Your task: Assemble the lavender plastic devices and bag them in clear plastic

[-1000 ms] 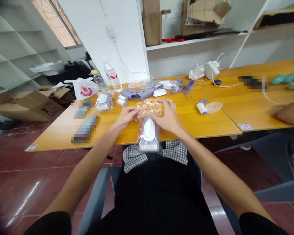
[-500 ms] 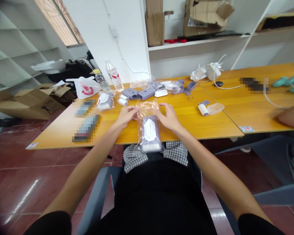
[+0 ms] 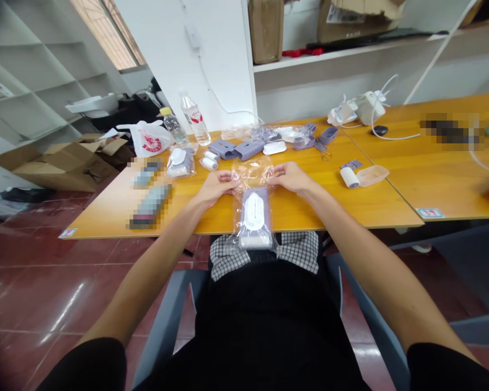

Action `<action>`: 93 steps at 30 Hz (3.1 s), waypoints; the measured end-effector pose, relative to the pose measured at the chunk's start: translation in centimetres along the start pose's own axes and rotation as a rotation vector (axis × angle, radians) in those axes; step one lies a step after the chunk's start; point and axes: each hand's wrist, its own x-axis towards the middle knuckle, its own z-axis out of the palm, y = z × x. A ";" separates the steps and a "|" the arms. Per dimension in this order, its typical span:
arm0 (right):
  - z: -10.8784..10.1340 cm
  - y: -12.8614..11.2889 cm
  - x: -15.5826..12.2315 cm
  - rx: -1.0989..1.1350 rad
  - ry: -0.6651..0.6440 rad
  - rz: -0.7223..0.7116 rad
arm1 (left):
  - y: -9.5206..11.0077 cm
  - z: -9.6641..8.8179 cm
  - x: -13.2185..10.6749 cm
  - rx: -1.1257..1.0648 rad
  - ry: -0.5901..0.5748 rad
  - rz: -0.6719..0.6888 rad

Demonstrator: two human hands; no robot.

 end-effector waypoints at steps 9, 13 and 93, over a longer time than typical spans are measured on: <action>-1.0 1.2 0.0 0.043 -0.013 -0.150 | 0.3 -0.8 0.1 -0.143 -0.107 -0.031; -1.1 1.3 -0.1 0.011 -0.075 -0.140 | 0.1 -0.8 0.0 -0.097 -0.143 0.019; 2.7 1.4 -6.5 -1.002 -0.192 -0.470 | 1.6 0.8 -3.6 0.781 -0.479 0.352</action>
